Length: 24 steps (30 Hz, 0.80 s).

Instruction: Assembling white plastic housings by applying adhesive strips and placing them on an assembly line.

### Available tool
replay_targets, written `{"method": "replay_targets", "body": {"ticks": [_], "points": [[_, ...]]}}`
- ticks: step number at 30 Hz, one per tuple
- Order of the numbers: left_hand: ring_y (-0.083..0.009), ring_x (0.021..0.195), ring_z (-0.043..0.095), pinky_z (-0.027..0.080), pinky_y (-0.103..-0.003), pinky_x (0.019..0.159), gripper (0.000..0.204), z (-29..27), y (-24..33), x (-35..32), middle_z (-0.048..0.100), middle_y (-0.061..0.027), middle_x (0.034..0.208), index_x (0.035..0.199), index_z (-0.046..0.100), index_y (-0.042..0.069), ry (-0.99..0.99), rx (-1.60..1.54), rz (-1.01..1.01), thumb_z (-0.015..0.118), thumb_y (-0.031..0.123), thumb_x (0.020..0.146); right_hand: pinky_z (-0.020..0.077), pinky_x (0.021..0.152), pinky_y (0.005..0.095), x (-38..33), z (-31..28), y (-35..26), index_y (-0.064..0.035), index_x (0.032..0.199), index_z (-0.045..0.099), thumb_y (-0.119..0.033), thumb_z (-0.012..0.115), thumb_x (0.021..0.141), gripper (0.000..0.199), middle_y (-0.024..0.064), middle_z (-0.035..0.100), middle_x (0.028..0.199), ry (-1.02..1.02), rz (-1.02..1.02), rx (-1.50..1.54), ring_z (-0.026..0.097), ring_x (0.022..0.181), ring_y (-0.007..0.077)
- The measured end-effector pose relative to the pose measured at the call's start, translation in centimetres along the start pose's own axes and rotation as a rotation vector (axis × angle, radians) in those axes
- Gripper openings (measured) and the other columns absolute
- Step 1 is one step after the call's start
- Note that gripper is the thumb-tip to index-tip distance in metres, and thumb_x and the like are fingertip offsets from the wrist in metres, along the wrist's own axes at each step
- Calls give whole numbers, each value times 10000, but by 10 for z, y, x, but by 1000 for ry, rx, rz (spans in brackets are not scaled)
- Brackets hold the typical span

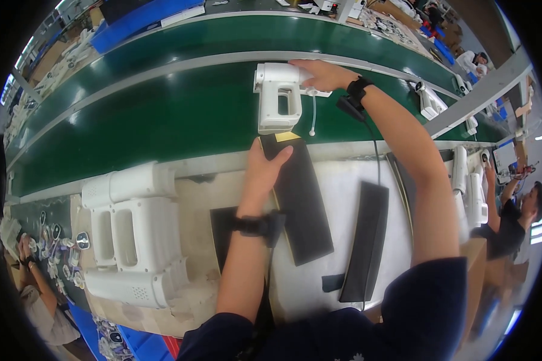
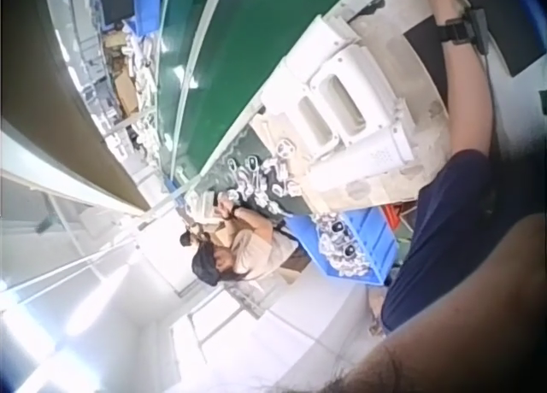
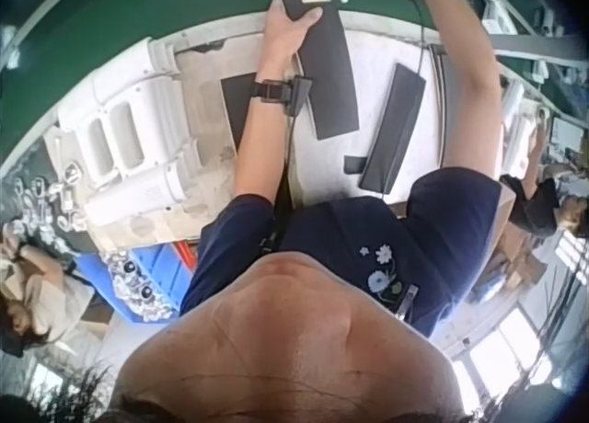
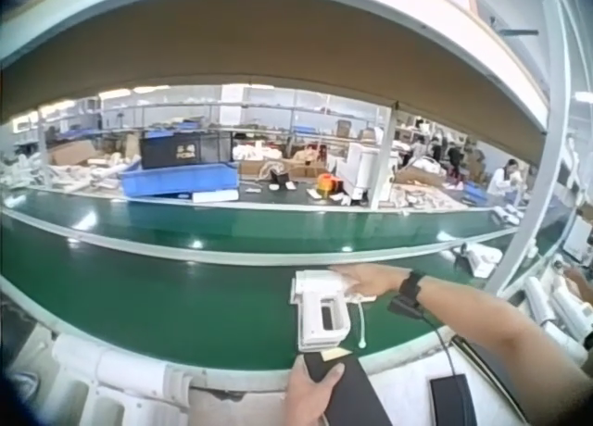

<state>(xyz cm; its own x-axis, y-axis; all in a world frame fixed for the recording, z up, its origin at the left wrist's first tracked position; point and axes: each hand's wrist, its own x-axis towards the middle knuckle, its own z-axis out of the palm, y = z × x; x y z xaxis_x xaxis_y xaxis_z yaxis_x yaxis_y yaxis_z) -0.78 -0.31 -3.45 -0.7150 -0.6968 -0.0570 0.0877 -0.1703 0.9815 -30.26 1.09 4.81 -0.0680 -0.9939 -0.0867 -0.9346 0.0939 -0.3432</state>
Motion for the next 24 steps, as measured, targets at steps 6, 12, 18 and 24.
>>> {"method": "replay_targets", "body": {"ticks": [6, 12, 18, 24], "points": [[-249, 909, 660, 523, -343, 813, 398, 0, 5, 0, 659, -151, 1010, 1113, 521, -32, -3, 71, 10, 735, 135, 823, 310, 1134, 377, 3, 11, 8, -3, 1471, 317, -43, 627, 838, 706, 205, 399, 1483, -30, 45, -21, 432, 1328, 346], [-248, 892, 661, 525, -345, 798, 385, 2, 7, -3, 658, -151, 1007, 1103, 518, -29, 36, 46, 23, 729, 135, 826, 279, 1150, 369, -5, 46, 8, -74, 1512, 283, -146, 662, 858, 759, 163, 325, 1540, 97, 118, -360, 345, 1398, 314], [-236, 889, 662, 527, -346, 794, 375, 3, 3, -2, 660, -149, 1006, 1092, 518, -29, 11, 18, 16, 727, 133, 826, 429, 1014, 385, 19, -11, 37, -60, 1339, 563, -498, 512, 955, 585, 211, 603, 1285, -25, 320, 546, 612, 1129, 312], [-220, 885, 662, 533, -333, 781, 377, 5, 7, -5, 660, -140, 998, 1095, 523, -25, 48, 101, 91, 732, 146, 832, 432, 978, 450, 42, 30, 52, 51, 1067, 677, -602, 363, 946, 734, 300, 625, 1135, 242, 559, 8, 588, 1100, 415]]}}
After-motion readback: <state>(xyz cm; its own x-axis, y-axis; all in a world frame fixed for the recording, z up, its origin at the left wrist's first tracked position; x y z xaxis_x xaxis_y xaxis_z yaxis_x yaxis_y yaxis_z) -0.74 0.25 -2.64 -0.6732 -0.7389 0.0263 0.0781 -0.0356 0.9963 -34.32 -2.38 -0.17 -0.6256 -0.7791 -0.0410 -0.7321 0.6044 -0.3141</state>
